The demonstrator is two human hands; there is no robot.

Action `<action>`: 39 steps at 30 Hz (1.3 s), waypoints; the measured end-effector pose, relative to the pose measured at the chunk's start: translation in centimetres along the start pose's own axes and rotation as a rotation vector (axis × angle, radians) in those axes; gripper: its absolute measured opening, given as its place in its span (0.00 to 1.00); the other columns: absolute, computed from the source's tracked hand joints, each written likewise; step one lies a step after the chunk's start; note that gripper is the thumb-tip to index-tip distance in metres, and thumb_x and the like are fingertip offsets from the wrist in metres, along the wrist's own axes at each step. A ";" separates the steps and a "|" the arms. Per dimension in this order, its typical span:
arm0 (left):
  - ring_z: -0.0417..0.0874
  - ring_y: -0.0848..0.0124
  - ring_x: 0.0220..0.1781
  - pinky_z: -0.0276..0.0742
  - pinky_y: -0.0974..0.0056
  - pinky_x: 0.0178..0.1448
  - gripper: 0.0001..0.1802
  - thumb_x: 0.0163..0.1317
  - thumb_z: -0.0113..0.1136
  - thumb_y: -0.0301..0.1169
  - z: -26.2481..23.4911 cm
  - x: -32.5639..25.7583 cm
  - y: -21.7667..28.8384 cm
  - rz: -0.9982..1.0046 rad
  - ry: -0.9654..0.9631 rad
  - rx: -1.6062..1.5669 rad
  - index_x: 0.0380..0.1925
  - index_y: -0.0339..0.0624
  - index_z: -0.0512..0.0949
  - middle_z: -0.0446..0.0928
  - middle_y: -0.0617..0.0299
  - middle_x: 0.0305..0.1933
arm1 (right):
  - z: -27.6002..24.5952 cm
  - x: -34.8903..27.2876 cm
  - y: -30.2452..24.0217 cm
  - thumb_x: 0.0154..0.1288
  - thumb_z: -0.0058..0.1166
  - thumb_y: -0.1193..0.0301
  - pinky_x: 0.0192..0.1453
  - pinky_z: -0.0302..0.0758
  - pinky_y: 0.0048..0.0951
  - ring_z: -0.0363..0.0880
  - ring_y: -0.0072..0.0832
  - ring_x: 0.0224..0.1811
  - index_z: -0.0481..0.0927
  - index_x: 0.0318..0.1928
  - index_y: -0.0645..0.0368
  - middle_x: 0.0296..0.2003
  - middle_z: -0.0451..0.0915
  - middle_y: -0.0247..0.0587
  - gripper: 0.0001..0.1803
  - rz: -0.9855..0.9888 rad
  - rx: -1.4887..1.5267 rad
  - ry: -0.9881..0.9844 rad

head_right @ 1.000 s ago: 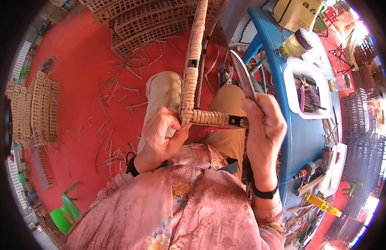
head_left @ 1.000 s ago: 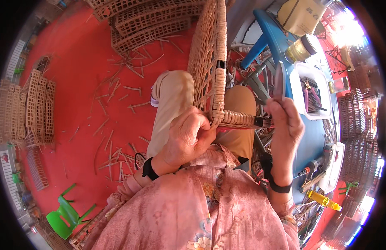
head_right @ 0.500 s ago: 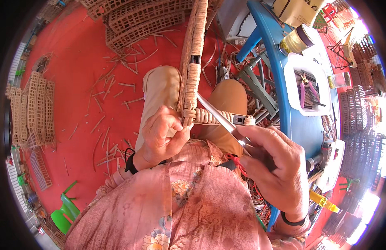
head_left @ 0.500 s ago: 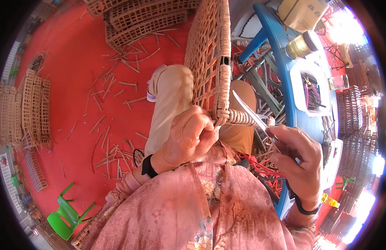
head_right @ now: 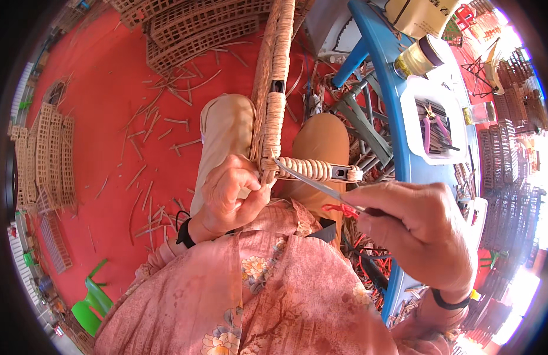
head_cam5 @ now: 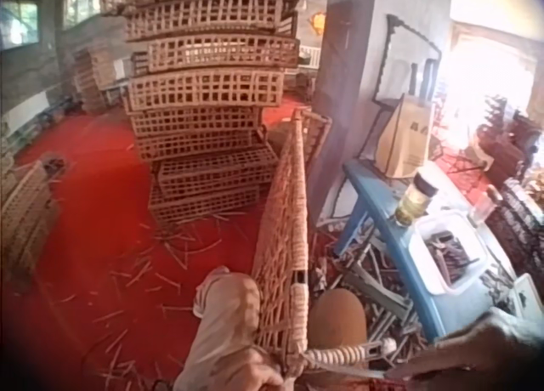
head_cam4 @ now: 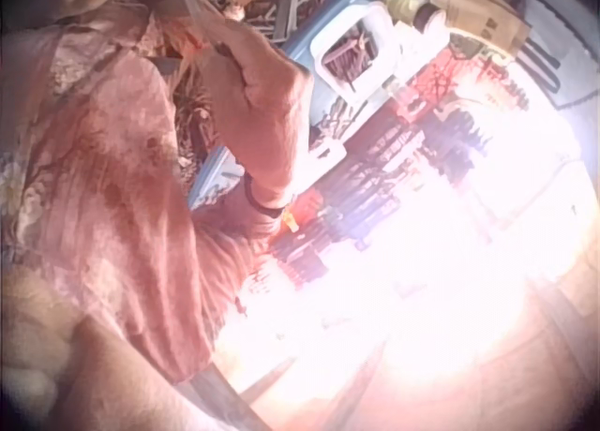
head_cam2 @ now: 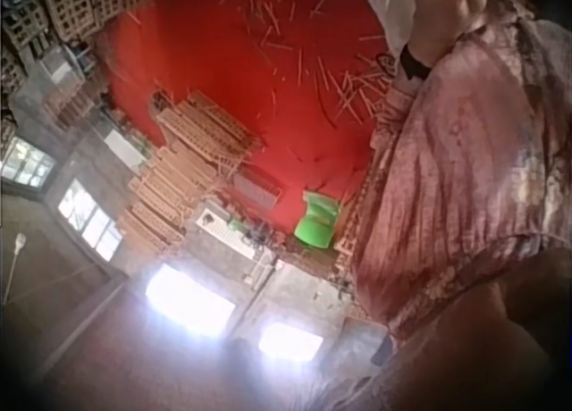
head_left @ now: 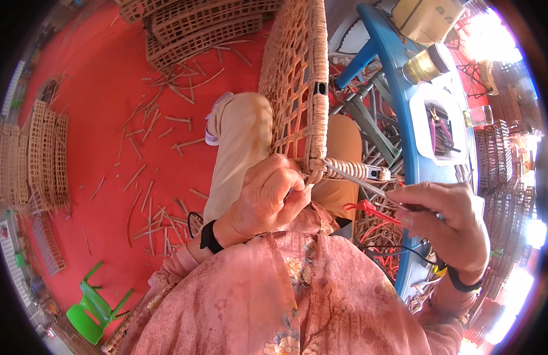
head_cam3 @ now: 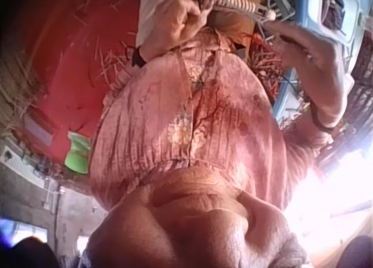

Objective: Assembling a bamboo chair by weaving strips and using a pneumatic staple gun.

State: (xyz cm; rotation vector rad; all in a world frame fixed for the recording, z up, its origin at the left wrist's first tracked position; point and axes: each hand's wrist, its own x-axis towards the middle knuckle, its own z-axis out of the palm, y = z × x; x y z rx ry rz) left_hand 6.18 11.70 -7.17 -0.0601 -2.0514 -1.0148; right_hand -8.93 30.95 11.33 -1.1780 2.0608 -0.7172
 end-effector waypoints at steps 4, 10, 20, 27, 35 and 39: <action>0.81 0.65 0.29 0.76 0.65 0.30 0.16 0.48 0.68 0.16 0.1 0.3 0.0 0.009 -0.002 -0.011 0.29 0.41 0.70 0.76 0.58 0.28 | -1.4 0.8 -1.1 0.61 0.56 0.81 0.29 0.75 0.30 0.83 0.34 0.24 0.82 0.47 0.67 0.28 0.82 0.49 0.14 0.048 -0.007 -0.079; 0.81 0.65 0.28 0.76 0.65 0.30 0.16 0.48 0.69 0.16 0.2 0.3 -0.1 0.008 0.004 -0.032 0.29 0.41 0.70 0.76 0.58 0.28 | -1.5 0.8 -3.0 0.59 0.55 0.80 0.29 0.75 0.32 0.82 0.39 0.24 0.82 0.47 0.66 0.28 0.82 0.49 0.14 0.003 -0.172 -0.093; 0.77 0.61 0.26 0.74 0.60 0.28 0.16 0.43 0.64 0.13 0.7 0.3 -0.3 0.029 0.038 -0.119 0.27 0.39 0.68 0.73 0.57 0.27 | -1.4 0.7 -4.1 0.58 0.54 0.81 0.27 0.74 0.34 0.81 0.40 0.23 0.81 0.45 0.66 0.26 0.81 0.48 0.13 0.129 -0.132 -0.096; 0.77 0.61 0.26 0.74 0.60 0.28 0.15 0.43 0.64 0.13 0.9 0.2 -0.5 0.041 0.041 -0.109 0.27 0.38 0.68 0.73 0.57 0.27 | -1.5 0.8 -3.5 0.58 0.55 0.81 0.27 0.74 0.33 0.81 0.39 0.22 0.81 0.46 0.65 0.26 0.81 0.48 0.14 0.093 -0.139 -0.096; 0.78 0.61 0.26 0.75 0.60 0.29 0.15 0.43 0.64 0.14 0.9 0.4 -0.3 0.042 0.037 -0.136 0.26 0.38 0.69 0.74 0.57 0.26 | -0.7 0.3 -4.0 0.58 0.56 0.81 0.28 0.74 0.35 0.81 0.42 0.23 0.82 0.46 0.64 0.26 0.80 0.47 0.14 0.062 -0.218 -0.040; 0.78 0.61 0.26 0.75 0.60 0.28 0.14 0.43 0.64 0.14 0.8 0.4 -0.4 0.053 0.035 -0.139 0.26 0.38 0.69 0.74 0.56 0.26 | 0.0 0.2 -4.2 0.57 0.57 0.81 0.26 0.73 0.36 0.80 0.41 0.22 0.83 0.45 0.65 0.23 0.79 0.47 0.13 0.023 -0.357 0.000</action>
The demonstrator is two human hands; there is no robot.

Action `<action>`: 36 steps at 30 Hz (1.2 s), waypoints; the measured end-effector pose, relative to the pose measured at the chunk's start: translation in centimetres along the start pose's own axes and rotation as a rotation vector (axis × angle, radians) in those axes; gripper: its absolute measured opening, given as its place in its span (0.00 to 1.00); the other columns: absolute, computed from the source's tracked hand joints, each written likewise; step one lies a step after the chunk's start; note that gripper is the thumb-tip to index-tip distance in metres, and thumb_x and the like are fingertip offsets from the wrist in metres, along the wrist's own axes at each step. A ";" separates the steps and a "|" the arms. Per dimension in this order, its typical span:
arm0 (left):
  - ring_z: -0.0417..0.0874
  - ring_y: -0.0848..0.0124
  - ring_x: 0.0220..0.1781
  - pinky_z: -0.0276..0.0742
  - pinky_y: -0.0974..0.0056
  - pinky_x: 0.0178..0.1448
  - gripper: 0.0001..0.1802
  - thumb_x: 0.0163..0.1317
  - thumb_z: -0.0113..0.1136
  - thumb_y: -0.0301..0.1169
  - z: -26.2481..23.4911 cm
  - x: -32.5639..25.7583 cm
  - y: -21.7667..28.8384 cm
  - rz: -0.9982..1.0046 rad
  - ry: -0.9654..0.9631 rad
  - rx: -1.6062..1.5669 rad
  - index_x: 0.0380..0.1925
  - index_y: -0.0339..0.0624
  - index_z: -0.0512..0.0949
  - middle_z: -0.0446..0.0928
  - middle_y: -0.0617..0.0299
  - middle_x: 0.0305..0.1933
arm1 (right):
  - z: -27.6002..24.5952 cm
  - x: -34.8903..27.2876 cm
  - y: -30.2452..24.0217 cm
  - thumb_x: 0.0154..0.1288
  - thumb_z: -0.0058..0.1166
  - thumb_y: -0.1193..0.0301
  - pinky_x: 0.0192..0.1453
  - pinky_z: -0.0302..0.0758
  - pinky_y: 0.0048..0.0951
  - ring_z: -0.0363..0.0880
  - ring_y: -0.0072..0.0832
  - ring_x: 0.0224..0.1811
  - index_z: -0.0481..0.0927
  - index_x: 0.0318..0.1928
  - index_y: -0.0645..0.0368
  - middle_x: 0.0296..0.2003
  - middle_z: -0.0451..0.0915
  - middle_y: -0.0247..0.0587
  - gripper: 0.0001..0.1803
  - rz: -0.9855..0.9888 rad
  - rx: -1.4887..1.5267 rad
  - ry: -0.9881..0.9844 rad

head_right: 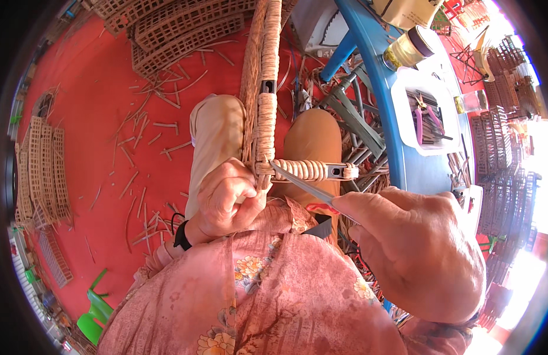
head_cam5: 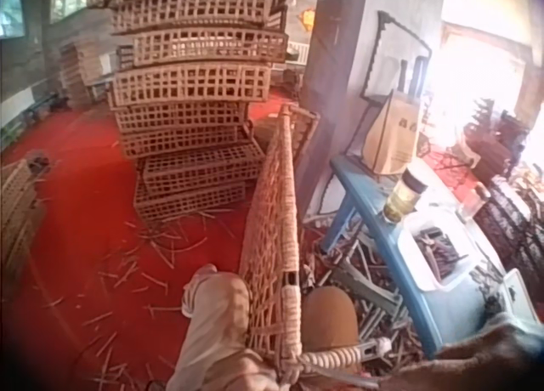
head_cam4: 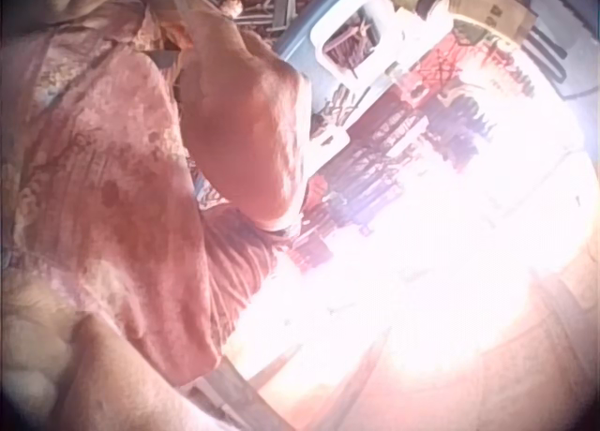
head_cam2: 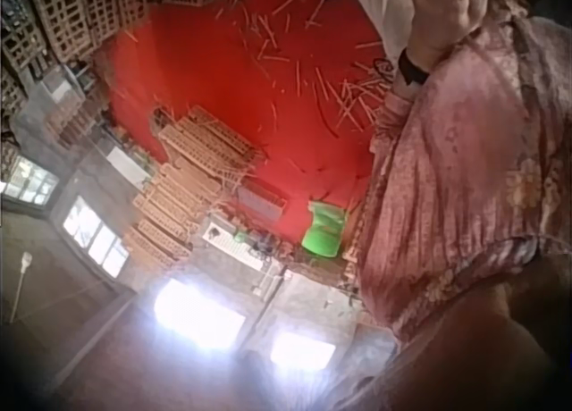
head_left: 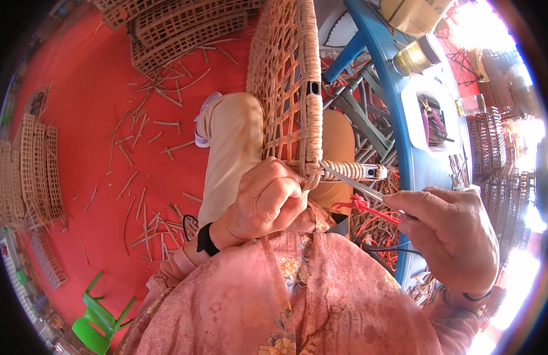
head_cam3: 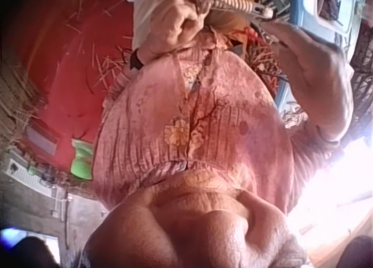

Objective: Assembling a bamboo chair by weaving strips and using a pneumatic staple gun.

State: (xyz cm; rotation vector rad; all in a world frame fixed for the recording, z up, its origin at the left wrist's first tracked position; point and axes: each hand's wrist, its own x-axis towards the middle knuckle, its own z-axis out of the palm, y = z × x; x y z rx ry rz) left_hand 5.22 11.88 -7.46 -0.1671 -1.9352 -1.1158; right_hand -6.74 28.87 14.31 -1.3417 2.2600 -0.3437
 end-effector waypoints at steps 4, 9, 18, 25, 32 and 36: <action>0.79 0.62 0.27 0.76 0.61 0.29 0.14 0.48 0.65 0.15 -0.2 -0.1 -0.2 0.018 -0.015 0.026 0.27 0.39 0.69 0.74 0.57 0.27 | -1.1 0.9 0.4 0.56 0.58 0.80 0.25 0.72 0.35 0.80 0.39 0.20 0.82 0.45 0.67 0.21 0.78 0.46 0.14 -0.041 0.018 -0.059; 0.80 0.64 0.27 0.76 0.63 0.28 0.14 0.51 0.67 0.16 -0.4 -0.1 -0.4 0.006 -0.012 0.051 0.28 0.41 0.69 0.75 0.58 0.27 | 0.7 0.5 -1.4 0.54 0.60 0.84 0.25 0.72 0.36 0.79 0.38 0.21 0.81 0.44 0.66 0.23 0.77 0.45 0.14 0.001 -0.091 0.038; 0.79 0.66 0.26 0.74 0.64 0.28 0.15 0.50 0.68 0.15 -0.4 0.0 -0.4 0.002 0.015 0.041 0.27 0.40 0.70 0.74 0.58 0.26 | 6.8 -2.5 -0.7 0.53 0.58 0.79 0.22 0.72 0.30 0.76 0.29 0.26 0.75 0.57 0.73 0.32 0.74 0.42 0.28 -0.193 -0.447 0.209; 0.79 0.65 0.27 0.75 0.64 0.29 0.15 0.49 0.68 0.14 -0.2 0.1 -0.4 0.000 0.016 0.044 0.27 0.40 0.70 0.75 0.56 0.27 | 8.7 -2.6 -0.3 0.54 0.57 0.80 0.22 0.73 0.31 0.75 0.30 0.27 0.73 0.58 0.74 0.33 0.71 0.43 0.28 -0.201 -0.486 0.290; 0.79 0.64 0.27 0.74 0.64 0.29 0.15 0.49 0.68 0.15 -0.6 0.1 -0.3 -0.005 0.002 0.037 0.29 0.39 0.70 0.75 0.56 0.28 | 5.2 -1.2 -1.6 0.59 0.58 0.81 0.26 0.74 0.38 0.76 0.40 0.22 0.76 0.54 0.66 0.29 0.75 0.44 0.20 -0.031 -0.108 0.165; 0.77 0.62 0.26 0.72 0.61 0.29 0.15 0.43 0.66 0.13 -0.2 -0.1 -0.6 -0.040 0.081 0.001 0.25 0.39 0.70 0.71 0.58 0.26 | 8.6 -1.2 -0.8 0.59 0.55 0.79 0.21 0.72 0.36 0.74 0.36 0.22 0.73 0.59 0.69 0.30 0.70 0.41 0.25 -0.158 -0.387 0.280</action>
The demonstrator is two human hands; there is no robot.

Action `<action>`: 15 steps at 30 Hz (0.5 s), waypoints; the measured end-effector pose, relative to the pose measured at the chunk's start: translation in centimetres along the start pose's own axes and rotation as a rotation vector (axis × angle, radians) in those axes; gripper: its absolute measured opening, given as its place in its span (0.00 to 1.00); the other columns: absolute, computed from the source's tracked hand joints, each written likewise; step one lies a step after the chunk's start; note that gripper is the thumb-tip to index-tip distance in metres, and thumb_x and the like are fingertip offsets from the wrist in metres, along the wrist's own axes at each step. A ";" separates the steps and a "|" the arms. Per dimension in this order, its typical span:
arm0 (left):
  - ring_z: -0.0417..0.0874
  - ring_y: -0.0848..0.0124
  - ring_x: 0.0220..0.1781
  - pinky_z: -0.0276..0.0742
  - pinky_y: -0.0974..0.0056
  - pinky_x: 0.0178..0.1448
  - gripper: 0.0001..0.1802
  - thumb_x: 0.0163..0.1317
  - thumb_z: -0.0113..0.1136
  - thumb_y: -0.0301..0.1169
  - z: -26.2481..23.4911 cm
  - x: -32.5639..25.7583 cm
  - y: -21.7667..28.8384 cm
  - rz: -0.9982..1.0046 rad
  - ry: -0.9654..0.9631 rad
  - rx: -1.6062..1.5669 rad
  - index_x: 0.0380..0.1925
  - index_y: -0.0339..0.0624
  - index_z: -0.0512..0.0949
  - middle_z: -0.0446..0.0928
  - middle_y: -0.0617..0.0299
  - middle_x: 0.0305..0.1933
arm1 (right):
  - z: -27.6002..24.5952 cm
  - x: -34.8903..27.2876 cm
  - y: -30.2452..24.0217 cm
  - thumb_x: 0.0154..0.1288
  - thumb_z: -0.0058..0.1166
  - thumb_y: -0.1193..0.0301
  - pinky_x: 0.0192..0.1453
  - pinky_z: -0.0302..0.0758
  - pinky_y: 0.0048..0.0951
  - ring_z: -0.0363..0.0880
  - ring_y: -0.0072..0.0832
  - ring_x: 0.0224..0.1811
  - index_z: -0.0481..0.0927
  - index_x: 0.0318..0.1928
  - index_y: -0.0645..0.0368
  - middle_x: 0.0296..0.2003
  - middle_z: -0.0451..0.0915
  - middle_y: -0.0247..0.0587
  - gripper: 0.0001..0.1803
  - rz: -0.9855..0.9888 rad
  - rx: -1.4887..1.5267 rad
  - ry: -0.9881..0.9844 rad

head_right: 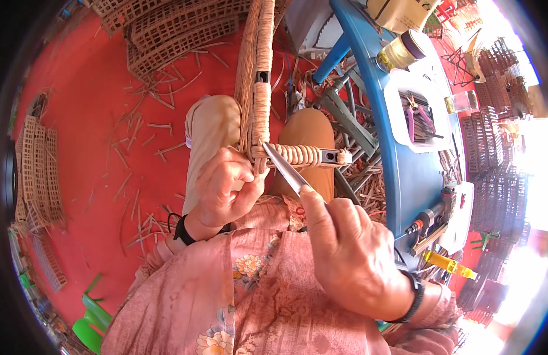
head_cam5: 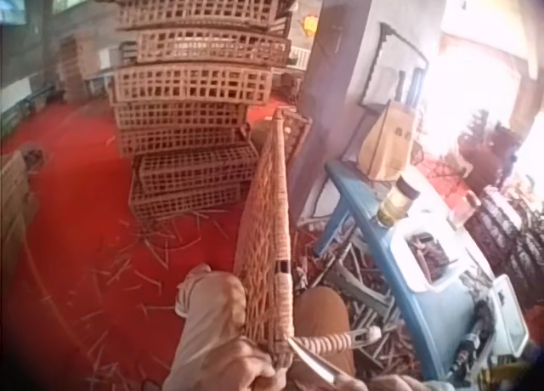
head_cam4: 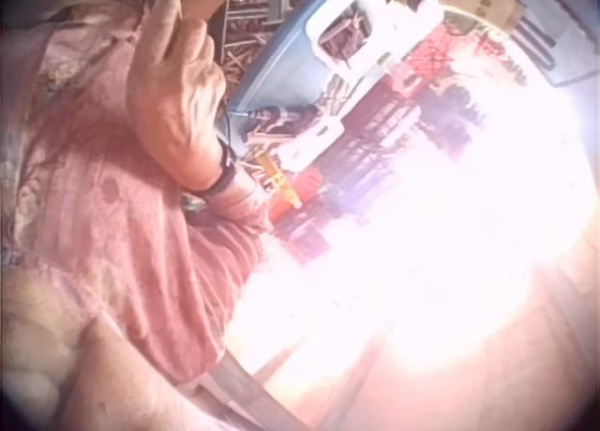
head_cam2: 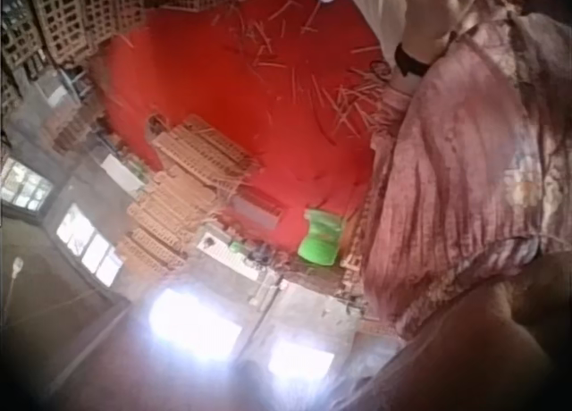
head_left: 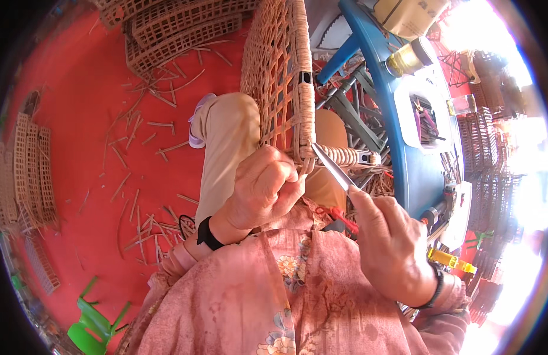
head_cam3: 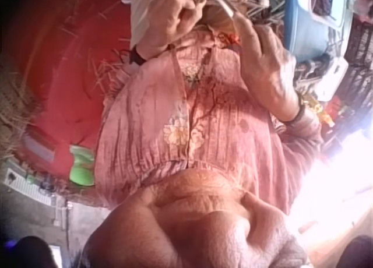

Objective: Assembling a bamboo chair by weaving strips and using a pneumatic staple gun.

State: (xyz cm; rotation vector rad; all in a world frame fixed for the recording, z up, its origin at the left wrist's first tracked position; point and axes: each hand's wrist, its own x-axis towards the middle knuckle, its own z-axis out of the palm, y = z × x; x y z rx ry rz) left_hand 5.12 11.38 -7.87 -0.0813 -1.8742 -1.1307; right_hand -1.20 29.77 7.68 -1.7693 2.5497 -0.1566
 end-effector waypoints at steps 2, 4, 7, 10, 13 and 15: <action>0.77 0.62 0.26 0.73 0.61 0.29 0.15 0.43 0.66 0.14 0.1 0.1 0.0 0.023 -0.004 0.009 0.25 0.39 0.70 0.72 0.58 0.26 | 0.1 0.0 0.0 0.59 0.54 0.79 0.20 0.72 0.35 0.73 0.33 0.23 0.72 0.61 0.70 0.30 0.69 0.40 0.27 -0.037 -0.052 -0.007; 0.77 0.62 0.26 0.73 0.61 0.29 0.15 0.43 0.66 0.14 -0.2 0.1 0.2 0.001 -0.008 0.028 0.25 0.40 0.70 0.72 0.58 0.26 | -0.7 0.7 -0.5 0.58 0.55 0.79 0.20 0.72 0.36 0.73 0.33 0.23 0.72 0.61 0.69 0.30 0.68 0.40 0.27 0.018 -0.029 -0.058; 0.78 0.63 0.28 0.74 0.63 0.30 0.15 0.47 0.67 0.15 -0.5 -0.1 0.0 -0.001 -0.029 0.047 0.27 0.40 0.70 0.73 0.57 0.27 | -1.6 1.5 -0.7 0.58 0.55 0.79 0.20 0.72 0.36 0.74 0.34 0.23 0.72 0.61 0.69 0.29 0.68 0.40 0.27 0.065 0.081 -0.107; 0.79 0.64 0.29 0.75 0.64 0.32 0.15 0.50 0.68 0.16 -0.6 0.1 -0.2 0.001 -0.032 0.044 0.28 0.40 0.70 0.74 0.57 0.29 | 0.5 0.9 -1.0 0.59 0.55 0.79 0.21 0.72 0.35 0.74 0.34 0.26 0.71 0.62 0.69 0.28 0.67 0.41 0.28 0.062 0.030 -0.065; 0.79 0.63 0.29 0.75 0.64 0.32 0.15 0.49 0.68 0.16 -0.7 0.1 -0.1 -0.002 -0.021 0.046 0.29 0.40 0.70 0.74 0.57 0.28 | 2.0 0.9 -1.3 0.59 0.53 0.80 0.22 0.70 0.38 0.74 0.37 0.26 0.70 0.64 0.69 0.29 0.66 0.42 0.29 0.038 -0.110 0.026; 0.79 0.63 0.29 0.75 0.64 0.32 0.15 0.49 0.68 0.16 -0.7 0.1 0.0 0.012 -0.023 0.052 0.29 0.40 0.70 0.74 0.57 0.28 | 1.3 1.2 -1.5 0.59 0.53 0.82 0.25 0.72 0.39 0.76 0.39 0.26 0.72 0.62 0.65 0.30 0.70 0.44 0.27 0.104 -0.025 -0.001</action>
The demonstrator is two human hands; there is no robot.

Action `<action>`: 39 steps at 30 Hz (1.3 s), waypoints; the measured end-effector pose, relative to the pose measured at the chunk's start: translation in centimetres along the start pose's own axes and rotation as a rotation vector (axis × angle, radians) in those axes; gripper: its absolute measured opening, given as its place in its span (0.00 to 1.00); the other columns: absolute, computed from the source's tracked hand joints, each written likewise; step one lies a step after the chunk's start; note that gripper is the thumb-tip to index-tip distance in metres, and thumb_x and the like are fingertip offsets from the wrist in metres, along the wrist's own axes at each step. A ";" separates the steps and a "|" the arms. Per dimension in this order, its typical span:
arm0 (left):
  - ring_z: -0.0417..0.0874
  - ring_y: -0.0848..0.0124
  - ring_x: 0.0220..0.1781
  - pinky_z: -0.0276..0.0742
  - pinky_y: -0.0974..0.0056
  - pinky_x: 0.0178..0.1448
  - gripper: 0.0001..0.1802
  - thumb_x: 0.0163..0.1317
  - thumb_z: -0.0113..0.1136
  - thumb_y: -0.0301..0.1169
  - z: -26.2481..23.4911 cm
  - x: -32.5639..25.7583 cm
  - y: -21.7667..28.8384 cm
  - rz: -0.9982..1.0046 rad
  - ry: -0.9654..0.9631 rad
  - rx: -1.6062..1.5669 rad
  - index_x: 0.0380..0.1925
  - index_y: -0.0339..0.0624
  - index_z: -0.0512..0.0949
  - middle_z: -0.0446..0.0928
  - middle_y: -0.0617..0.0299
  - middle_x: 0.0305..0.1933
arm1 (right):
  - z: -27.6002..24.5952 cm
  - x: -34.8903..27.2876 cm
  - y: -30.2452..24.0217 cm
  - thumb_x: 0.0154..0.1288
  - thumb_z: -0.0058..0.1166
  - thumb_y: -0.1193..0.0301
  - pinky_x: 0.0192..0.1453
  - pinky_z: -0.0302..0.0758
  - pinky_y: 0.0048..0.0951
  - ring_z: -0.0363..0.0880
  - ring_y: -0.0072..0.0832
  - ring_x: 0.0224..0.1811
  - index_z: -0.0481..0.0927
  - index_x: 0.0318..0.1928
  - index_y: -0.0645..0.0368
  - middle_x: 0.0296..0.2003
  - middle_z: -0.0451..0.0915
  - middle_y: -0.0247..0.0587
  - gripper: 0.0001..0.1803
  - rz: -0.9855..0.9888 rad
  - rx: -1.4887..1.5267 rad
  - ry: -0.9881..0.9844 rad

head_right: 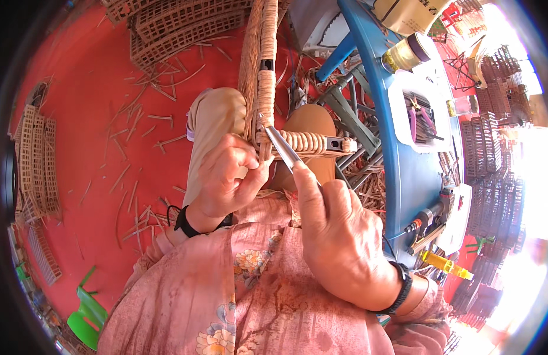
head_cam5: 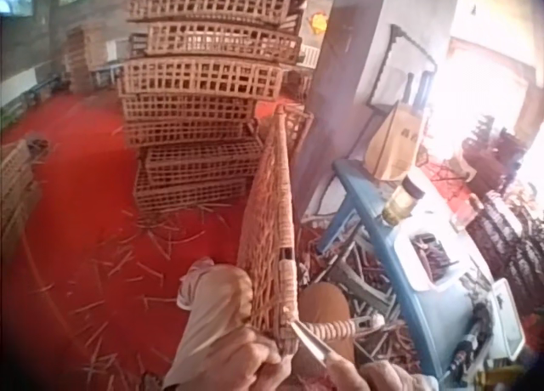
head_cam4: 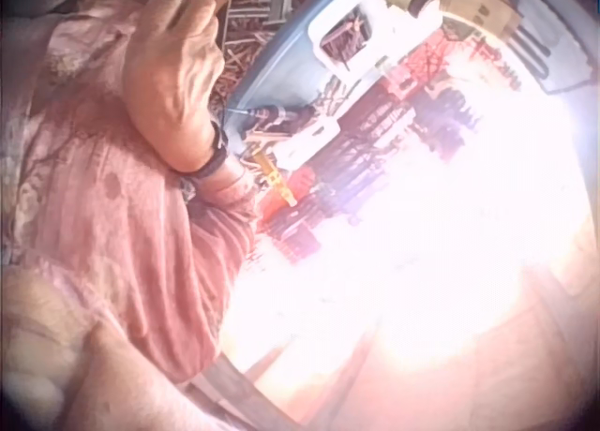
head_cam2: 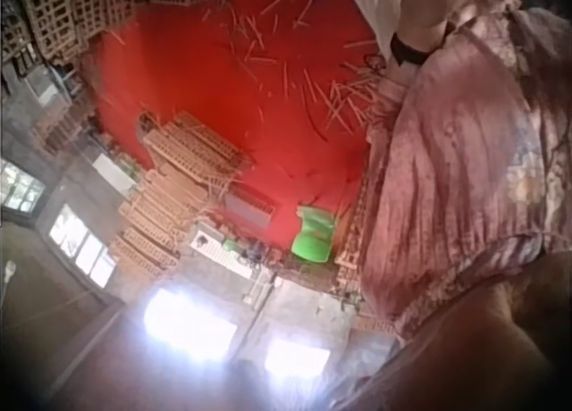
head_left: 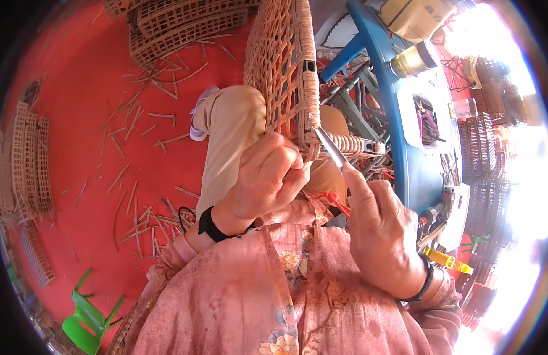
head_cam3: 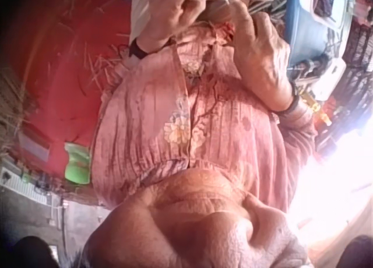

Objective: Assembling a bamboo chair by weaving strips and using a pneumatic staple gun.

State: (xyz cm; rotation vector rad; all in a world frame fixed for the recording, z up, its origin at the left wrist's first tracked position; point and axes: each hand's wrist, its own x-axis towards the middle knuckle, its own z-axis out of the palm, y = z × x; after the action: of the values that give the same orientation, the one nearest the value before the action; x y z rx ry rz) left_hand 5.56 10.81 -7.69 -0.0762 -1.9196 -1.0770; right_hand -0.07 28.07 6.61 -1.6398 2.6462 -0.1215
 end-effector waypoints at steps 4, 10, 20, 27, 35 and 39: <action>0.79 0.63 0.29 0.75 0.64 0.32 0.15 0.49 0.68 0.15 0.2 -0.3 -0.4 0.021 0.021 0.003 0.28 0.40 0.70 0.74 0.57 0.28 | -3.3 2.0 0.4 0.63 0.52 0.83 0.34 0.74 0.39 0.78 0.48 0.30 0.77 0.57 0.63 0.33 0.77 0.52 0.20 0.160 0.315 -0.148; 0.76 0.62 0.27 0.72 0.61 0.31 0.17 0.45 0.66 0.14 1.0 -0.2 -0.2 0.005 0.080 -0.045 0.32 0.40 0.70 0.72 0.58 0.27 | -4.1 2.2 0.7 0.62 0.52 0.83 0.36 0.72 0.35 0.77 0.41 0.29 0.77 0.57 0.65 0.31 0.76 0.50 0.21 0.184 0.369 -0.173; 0.78 0.63 0.29 0.76 0.60 0.33 0.29 0.48 0.66 0.15 0.5 0.6 1.6 -0.117 -0.028 0.065 0.53 0.34 0.71 0.74 0.57 0.29 | -3.4 2.1 3.1 0.59 0.51 0.85 0.32 0.65 0.22 0.65 0.16 0.25 0.75 0.60 0.65 0.26 0.68 0.31 0.26 0.166 0.704 -0.192; 0.80 0.60 0.31 0.77 0.58 0.34 0.28 0.48 0.66 0.15 -0.8 1.8 3.1 -0.237 -0.118 0.091 0.51 0.39 0.71 0.74 0.56 0.30 | -3.9 2.8 3.5 0.60 0.57 0.85 0.33 0.70 0.17 0.70 0.09 0.30 0.75 0.60 0.66 0.33 0.79 0.29 0.26 0.491 1.212 -0.309; 0.80 0.73 0.33 0.79 0.67 0.39 0.22 0.51 0.69 0.17 -2.1 3.8 2.8 -0.228 -0.288 0.123 0.47 0.40 0.75 0.77 0.63 0.32 | -3.7 2.5 4.7 0.61 0.59 0.86 0.38 0.73 0.15 0.75 0.11 0.34 0.74 0.62 0.65 0.36 0.79 0.28 0.27 0.496 1.350 -0.376; 0.79 0.75 0.33 0.78 0.67 0.40 0.21 0.52 0.73 0.21 -1.6 2.9 2.7 -0.354 -0.267 -0.012 0.45 0.40 0.74 0.77 0.63 0.34 | -3.8 2.5 4.5 0.62 0.59 0.85 0.39 0.73 0.16 0.76 0.11 0.36 0.72 0.63 0.65 0.38 0.80 0.29 0.28 0.522 1.360 -0.405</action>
State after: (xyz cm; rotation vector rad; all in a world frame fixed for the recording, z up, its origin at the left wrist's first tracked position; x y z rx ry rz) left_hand 6.10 10.29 -3.47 0.1246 -2.2216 -1.3672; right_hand -5.41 28.04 10.09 -0.4375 1.7322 -1.0949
